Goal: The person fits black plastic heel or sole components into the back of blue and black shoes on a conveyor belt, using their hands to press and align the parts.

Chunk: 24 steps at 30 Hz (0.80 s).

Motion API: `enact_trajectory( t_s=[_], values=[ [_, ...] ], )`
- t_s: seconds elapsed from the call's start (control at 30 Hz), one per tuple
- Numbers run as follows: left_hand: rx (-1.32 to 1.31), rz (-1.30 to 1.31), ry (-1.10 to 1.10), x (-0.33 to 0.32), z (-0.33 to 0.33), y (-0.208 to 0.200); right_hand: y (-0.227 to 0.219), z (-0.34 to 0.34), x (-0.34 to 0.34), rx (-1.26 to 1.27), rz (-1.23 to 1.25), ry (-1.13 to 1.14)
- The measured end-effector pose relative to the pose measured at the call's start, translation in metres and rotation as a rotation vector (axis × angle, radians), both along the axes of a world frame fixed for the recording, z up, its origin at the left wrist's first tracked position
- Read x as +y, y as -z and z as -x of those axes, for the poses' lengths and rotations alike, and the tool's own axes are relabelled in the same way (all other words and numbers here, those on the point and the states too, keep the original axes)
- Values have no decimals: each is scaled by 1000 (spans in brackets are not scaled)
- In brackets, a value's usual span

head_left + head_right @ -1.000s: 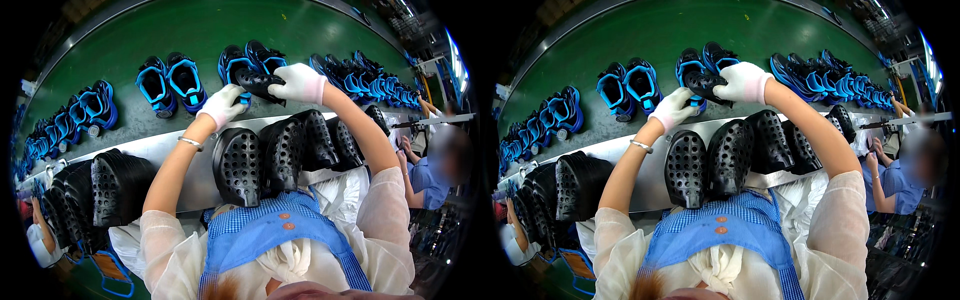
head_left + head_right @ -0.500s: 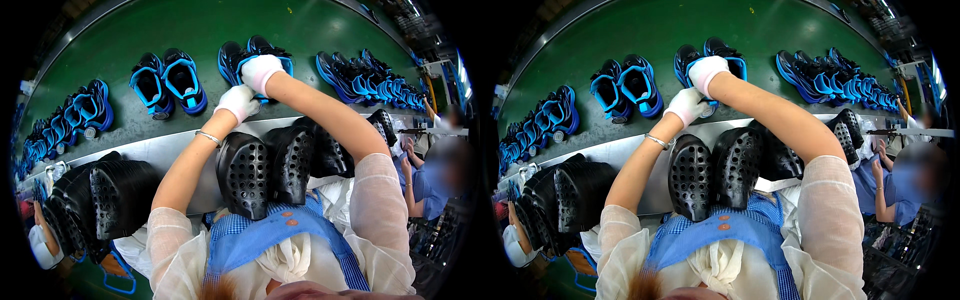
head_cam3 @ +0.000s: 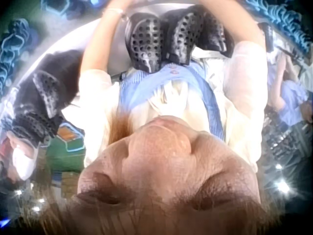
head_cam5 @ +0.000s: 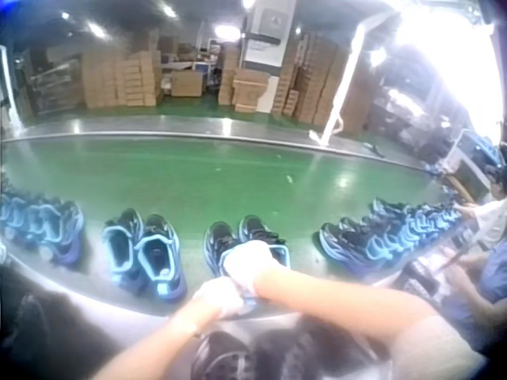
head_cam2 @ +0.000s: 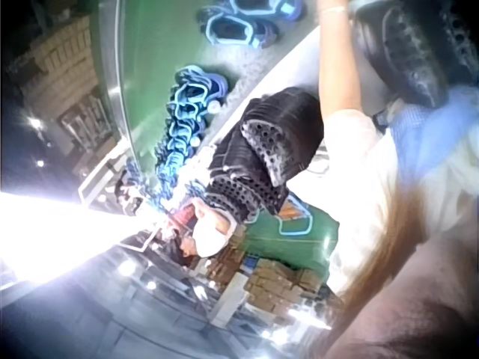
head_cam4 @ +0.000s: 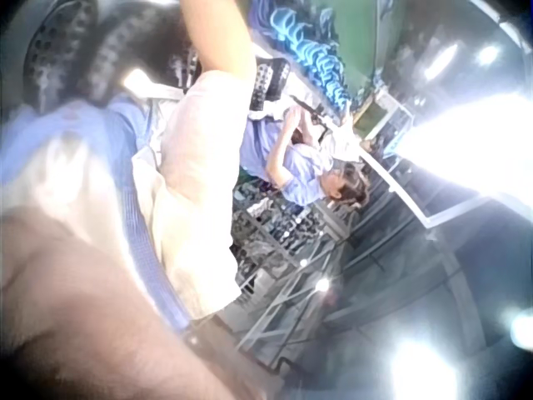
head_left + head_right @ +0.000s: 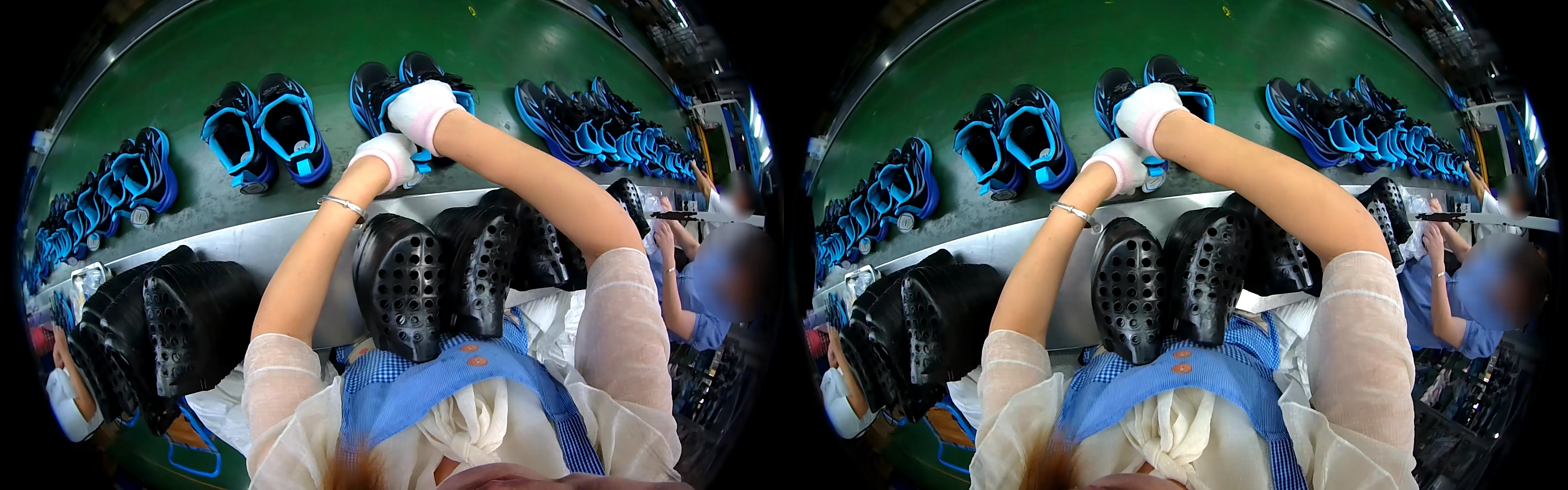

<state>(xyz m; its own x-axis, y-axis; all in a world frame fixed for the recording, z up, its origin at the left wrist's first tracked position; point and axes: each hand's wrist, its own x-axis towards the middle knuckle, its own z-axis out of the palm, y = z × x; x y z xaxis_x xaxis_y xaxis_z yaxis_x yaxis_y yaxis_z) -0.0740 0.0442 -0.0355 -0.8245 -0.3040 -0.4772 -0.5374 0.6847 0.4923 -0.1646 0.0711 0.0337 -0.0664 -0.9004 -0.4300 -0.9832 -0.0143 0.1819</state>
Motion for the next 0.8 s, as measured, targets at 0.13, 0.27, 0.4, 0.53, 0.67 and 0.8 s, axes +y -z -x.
enact_trajectory(
  t_s=[0.13, 0.27, 0.4, 0.53, 0.67, 0.8],
  values=[
    [-107, -39, 31, -3, 5, -1, -6, -2, -6, 57, -97, -98],
    [-40, 85, 149, -2, 13, -5, 6, 9, -15, 44, -48, -32],
    [-165, -60, -53, 3, 13, -6, 9, 6, -12, -11, -30, 29],
    [-18, 111, 34, 0, 4, 9, -1, 6, -3, -47, -64, -10],
    [-98, -17, -85, -2, 3, 2, -1, 8, 1, 9, -46, -32],
    [82, 142, 10, -3, -8, 17, 4, 1, 0, -37, -4, -6]
  ],
)
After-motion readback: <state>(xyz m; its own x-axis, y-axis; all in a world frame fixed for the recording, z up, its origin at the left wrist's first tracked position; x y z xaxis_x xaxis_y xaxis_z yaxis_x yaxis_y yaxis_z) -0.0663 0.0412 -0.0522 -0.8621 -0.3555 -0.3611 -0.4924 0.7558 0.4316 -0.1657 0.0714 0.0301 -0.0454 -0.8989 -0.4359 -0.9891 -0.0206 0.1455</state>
